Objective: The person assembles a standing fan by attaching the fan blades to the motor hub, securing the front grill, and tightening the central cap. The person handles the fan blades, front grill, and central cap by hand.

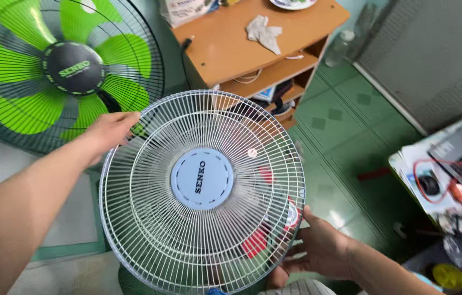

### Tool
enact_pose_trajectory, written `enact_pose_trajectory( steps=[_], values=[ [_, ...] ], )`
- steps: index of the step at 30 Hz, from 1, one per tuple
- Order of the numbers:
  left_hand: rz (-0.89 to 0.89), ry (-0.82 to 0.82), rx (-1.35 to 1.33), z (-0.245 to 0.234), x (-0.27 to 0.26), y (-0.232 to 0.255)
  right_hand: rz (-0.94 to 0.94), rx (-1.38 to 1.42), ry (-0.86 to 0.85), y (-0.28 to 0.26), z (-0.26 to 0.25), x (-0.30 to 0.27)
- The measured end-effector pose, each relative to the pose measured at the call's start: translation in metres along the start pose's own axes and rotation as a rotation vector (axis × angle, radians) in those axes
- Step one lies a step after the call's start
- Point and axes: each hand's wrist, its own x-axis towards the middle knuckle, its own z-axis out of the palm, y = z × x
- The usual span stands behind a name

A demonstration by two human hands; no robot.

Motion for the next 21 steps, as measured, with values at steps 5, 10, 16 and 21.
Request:
enact_pose_trajectory(
  steps=[5, 10, 16, 21],
  values=[
    [0.107, -0.044, 0.078, 0.024, 0.046, -0.010, -0.219, 0.226, 0.173, 0.014, 0.005, 0.041],
    [0.210, -0.166, 0.085, 0.027, 0.074, -0.018, -0.283, 0.240, 0.304, 0.028, 0.022, 0.066],
    [0.373, -0.161, 0.243, 0.051, 0.103, -0.013, -0.261, 0.273, 0.422, 0.041, 0.042, 0.072],
    [0.518, -0.161, 0.311, 0.075, 0.130, 0.010, -0.276, 0.337, 0.457, 0.054, 0.048, 0.073]
  ],
)
